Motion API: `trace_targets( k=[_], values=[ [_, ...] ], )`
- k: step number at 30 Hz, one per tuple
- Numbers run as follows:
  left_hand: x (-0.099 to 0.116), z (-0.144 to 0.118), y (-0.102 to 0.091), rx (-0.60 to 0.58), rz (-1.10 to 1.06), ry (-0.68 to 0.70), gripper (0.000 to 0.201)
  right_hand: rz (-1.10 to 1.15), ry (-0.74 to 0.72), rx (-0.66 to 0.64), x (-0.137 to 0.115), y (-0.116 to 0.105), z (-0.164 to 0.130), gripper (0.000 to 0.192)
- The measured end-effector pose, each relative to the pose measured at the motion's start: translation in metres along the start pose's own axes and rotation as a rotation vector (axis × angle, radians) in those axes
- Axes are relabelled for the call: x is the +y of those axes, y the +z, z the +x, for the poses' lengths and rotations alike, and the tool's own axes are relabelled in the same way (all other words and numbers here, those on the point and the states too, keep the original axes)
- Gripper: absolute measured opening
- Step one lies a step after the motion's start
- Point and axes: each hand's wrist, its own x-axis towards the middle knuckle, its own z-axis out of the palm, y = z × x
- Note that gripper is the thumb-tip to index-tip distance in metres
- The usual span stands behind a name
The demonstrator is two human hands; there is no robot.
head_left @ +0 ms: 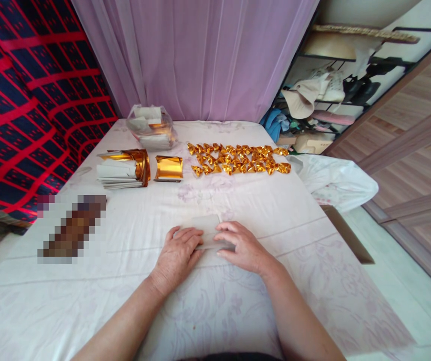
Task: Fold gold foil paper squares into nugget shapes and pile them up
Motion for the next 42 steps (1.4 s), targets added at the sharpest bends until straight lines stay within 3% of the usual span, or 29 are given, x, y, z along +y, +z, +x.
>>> trace_targets(
  k=[3, 13, 20, 27, 42],
  values=[
    [0.000, 0.001, -0.001, 0.005, -0.022, -0.001, 0.012, -0.002, -0.003, 0.048, 0.001, 0.002, 0.001, 0.014],
    [-0.005, 0.003, 0.005, 0.085, -0.057, -0.056, 0.021, -0.111, 0.092, 0.138, 0.000, 0.010, 0.006, 0.017],
    [-0.010, 0.002, 0.013, 0.189, -0.021, 0.016, 0.036, -0.156, 0.191, 0.178, -0.004, 0.017, 0.010, 0.013],
    [-0.013, 0.002, 0.013, 0.237, 0.049, 0.077, 0.030, -0.204, 0.229, 0.208, -0.004, 0.020, 0.011, 0.015],
    [-0.011, 0.002, 0.013, 0.140, 0.112, 0.111, 0.026, -0.238, 0.285, 0.297, -0.007, 0.028, 0.012, 0.008]
  ],
)
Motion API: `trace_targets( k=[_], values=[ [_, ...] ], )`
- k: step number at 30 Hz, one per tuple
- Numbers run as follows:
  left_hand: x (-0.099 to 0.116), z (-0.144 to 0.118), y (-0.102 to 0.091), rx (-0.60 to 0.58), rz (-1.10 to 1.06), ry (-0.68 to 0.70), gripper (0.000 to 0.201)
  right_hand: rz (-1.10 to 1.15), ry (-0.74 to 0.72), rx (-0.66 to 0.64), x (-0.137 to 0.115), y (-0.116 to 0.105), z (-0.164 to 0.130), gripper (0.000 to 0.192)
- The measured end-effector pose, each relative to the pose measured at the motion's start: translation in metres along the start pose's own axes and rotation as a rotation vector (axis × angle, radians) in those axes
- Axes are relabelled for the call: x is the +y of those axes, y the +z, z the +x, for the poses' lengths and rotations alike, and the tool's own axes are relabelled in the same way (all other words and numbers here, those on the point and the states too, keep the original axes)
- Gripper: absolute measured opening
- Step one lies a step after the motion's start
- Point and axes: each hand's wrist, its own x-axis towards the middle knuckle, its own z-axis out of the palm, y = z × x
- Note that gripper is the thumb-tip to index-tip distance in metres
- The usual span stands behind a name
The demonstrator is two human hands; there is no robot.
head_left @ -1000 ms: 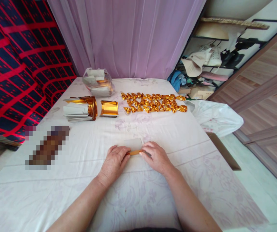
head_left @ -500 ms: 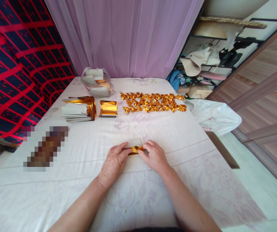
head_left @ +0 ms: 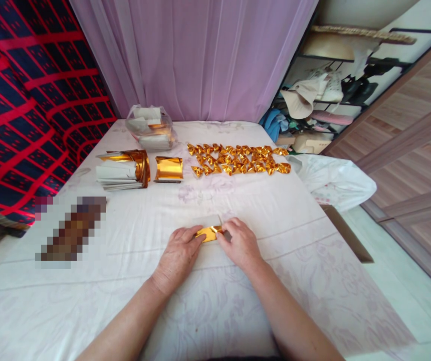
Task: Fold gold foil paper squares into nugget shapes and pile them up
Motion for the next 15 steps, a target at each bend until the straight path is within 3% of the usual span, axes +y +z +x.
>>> trace_targets(
  k=[8, 15],
  values=[
    [0.001, -0.001, -0.003, -0.045, 0.085, 0.018, 0.031, -0.043, 0.012, 0.005, -0.001, 0.002, 0.000, 0.004],
    [0.020, -0.013, -0.002, -0.082, 0.146, 0.054, 0.033, -0.044, 0.040, -0.004, -0.004, 0.002, 0.001, 0.005]
  ],
)
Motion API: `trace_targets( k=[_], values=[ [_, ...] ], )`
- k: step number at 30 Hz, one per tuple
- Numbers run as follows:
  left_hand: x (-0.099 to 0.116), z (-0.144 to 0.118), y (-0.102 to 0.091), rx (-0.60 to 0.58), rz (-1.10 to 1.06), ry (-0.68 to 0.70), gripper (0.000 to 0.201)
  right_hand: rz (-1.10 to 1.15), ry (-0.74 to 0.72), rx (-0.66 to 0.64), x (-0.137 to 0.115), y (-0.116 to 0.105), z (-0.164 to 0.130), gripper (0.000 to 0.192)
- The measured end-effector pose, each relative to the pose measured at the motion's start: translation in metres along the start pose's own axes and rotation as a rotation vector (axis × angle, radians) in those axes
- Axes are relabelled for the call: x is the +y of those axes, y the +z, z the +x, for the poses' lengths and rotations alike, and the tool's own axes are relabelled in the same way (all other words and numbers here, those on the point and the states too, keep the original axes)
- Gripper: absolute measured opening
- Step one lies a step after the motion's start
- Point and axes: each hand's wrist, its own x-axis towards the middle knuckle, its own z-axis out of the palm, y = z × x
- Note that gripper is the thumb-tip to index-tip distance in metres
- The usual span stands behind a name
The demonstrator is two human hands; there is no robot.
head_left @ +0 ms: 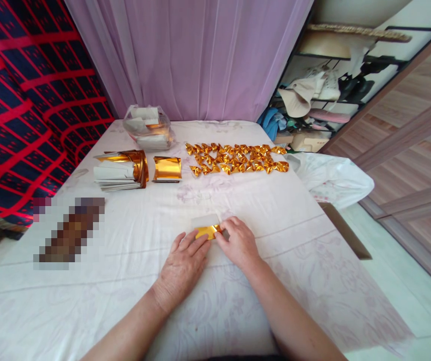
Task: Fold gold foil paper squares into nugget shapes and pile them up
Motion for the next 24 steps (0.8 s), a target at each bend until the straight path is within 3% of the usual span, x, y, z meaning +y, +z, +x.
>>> trace_targets(
  k=[24],
  values=[
    [0.0077, -0.0004, -0.0017, -0.069, -0.068, -0.055, 0.042, 0.032, 0.023, 0.010, 0.0001, -0.0006, 0.0001, 0.006]
  ],
)
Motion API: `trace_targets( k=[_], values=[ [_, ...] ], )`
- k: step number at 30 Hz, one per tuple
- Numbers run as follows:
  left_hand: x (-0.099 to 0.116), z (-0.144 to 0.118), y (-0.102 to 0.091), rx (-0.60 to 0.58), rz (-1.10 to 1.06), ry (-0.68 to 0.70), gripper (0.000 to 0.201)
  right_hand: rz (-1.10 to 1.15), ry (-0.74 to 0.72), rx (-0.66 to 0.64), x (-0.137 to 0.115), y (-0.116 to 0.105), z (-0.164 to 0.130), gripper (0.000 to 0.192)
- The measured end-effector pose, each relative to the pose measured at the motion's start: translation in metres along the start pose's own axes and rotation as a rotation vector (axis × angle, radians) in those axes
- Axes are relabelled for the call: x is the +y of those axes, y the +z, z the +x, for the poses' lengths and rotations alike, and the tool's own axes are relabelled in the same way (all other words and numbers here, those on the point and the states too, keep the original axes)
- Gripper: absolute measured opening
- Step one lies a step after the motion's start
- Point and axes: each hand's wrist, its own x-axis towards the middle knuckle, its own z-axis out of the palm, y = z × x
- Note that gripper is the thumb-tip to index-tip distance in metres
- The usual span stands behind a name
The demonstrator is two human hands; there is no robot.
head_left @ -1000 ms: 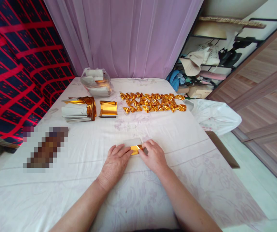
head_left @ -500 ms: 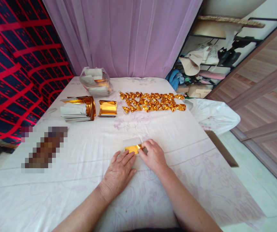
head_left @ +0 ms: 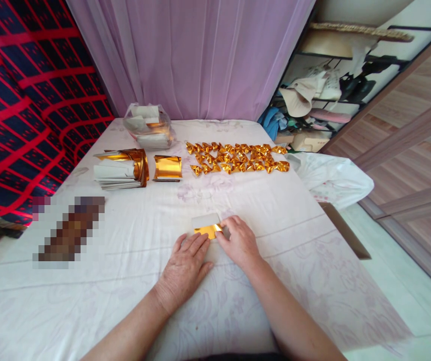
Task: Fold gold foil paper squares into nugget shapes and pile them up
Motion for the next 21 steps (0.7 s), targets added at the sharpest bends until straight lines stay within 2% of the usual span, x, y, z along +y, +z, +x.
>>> trace_targets(
  k=[10, 17, 21],
  values=[
    [-0.0009, -0.0006, -0.0011, -0.003, 0.051, 0.005, 0.043, 0.018, 0.005, 0.006, 0.0004, -0.0011, 0.0000, 0.019],
    [0.0004, -0.0003, -0.0025, 0.005, 0.055, -0.006, 0.040, 0.052, -0.032, -0.006, 0.0016, -0.0027, -0.0009, 0.004],
    [0.0009, 0.0000, -0.0032, -0.006, 0.048, -0.013, 0.040, 0.046, -0.030, -0.010, 0.0004, -0.0035, -0.0009, 0.003]
  ],
)
